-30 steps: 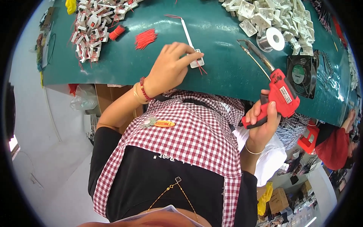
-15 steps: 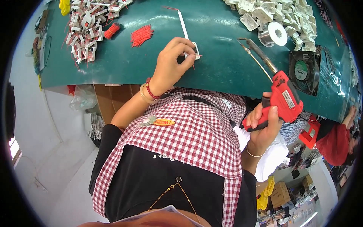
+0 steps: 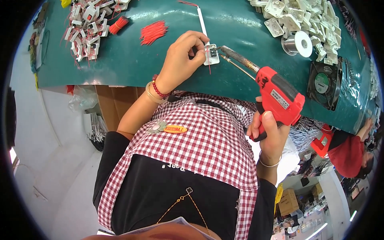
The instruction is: Soldering wires onto small electronic components at a factory assembly station.
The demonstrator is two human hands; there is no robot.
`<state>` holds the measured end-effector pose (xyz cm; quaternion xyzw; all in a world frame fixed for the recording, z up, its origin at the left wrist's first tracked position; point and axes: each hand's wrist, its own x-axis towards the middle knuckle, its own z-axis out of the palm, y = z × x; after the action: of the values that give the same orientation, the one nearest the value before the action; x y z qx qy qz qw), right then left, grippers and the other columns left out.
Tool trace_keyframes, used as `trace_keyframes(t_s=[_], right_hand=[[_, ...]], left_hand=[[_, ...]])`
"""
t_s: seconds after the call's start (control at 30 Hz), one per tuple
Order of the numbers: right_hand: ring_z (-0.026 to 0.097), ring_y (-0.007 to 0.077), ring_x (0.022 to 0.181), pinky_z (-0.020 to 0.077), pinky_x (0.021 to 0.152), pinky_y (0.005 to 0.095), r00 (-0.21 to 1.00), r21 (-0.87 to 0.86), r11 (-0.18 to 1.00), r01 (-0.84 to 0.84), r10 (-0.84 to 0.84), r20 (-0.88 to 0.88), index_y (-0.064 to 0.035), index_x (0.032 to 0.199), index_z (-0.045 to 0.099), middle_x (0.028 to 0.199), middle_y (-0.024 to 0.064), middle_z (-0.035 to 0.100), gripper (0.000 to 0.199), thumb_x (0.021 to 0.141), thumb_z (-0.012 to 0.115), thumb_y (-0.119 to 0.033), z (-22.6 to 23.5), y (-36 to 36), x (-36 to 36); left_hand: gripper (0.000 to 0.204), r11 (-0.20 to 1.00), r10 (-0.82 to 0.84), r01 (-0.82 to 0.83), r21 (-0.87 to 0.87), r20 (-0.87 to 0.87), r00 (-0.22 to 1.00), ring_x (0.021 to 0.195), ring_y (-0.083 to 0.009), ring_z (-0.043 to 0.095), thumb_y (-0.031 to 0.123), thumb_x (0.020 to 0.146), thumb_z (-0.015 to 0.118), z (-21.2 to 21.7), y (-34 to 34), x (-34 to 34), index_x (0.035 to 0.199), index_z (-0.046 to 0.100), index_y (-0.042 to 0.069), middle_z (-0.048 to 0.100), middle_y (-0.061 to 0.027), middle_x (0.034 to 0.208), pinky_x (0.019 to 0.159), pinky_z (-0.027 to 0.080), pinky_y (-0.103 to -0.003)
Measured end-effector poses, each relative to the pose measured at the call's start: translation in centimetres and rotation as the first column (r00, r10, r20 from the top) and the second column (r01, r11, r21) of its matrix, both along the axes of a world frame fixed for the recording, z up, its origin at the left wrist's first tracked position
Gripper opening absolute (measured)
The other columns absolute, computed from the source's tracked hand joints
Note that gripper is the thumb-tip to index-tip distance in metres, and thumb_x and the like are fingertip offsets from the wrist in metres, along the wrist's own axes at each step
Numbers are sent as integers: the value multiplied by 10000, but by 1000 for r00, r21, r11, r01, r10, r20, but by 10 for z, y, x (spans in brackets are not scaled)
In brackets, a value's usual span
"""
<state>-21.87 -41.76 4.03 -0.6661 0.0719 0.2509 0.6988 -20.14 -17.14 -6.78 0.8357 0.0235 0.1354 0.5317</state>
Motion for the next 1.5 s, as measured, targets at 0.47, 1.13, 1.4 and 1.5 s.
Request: trace_keyframes(t_s=[0.47, 1.13, 1.4, 1.5], right_hand=[[395, 96, 399, 395, 419, 243, 999, -146, 989, 11, -17, -37, 39, 1048, 483, 555, 53, 448, 269, 937, 458, -204, 15, 17, 8], [384, 93, 391, 374, 415, 239, 999, -194, 980, 40, -43, -11, 37, 1043, 495, 552, 48, 453, 295, 933, 464, -235, 20, 25, 7], [378, 89, 390, 367, 414, 232, 999, -227, 973, 43, -48, -17, 35, 1039, 497, 549, 46, 448, 285, 930, 458, -225, 21, 25, 5], [379, 89, 388, 365, 410, 230, 999, -231, 973, 29, -33, -15, 37, 1033, 496, 548, 47, 447, 281, 931, 455, -222, 23, 28, 5]], left_hand=[[44, 999, -16, 14, 53, 34, 999, 757, -154, 580, 10, 753, 600, -5, 0, 1, 752, 556, 16, 626, -23, 957, 562, 458, -252], [31, 998, -17, 15, 57, 28, 999, 763, -157, 589, 15, 750, 608, -6, 0, 0, 753, 577, 15, 627, -26, 964, 591, 482, -257], [21, 998, -17, 15, 58, 38, 999, 756, -163, 583, 21, 753, 608, -6, 1, 1, 755, 588, 19, 625, -29, 953, 598, 486, -260], [21, 997, -27, 25, 68, 32, 999, 756, -163, 583, 21, 754, 609, -6, 2, -1, 754, 589, 17, 624, -28, 953, 599, 487, -263]])
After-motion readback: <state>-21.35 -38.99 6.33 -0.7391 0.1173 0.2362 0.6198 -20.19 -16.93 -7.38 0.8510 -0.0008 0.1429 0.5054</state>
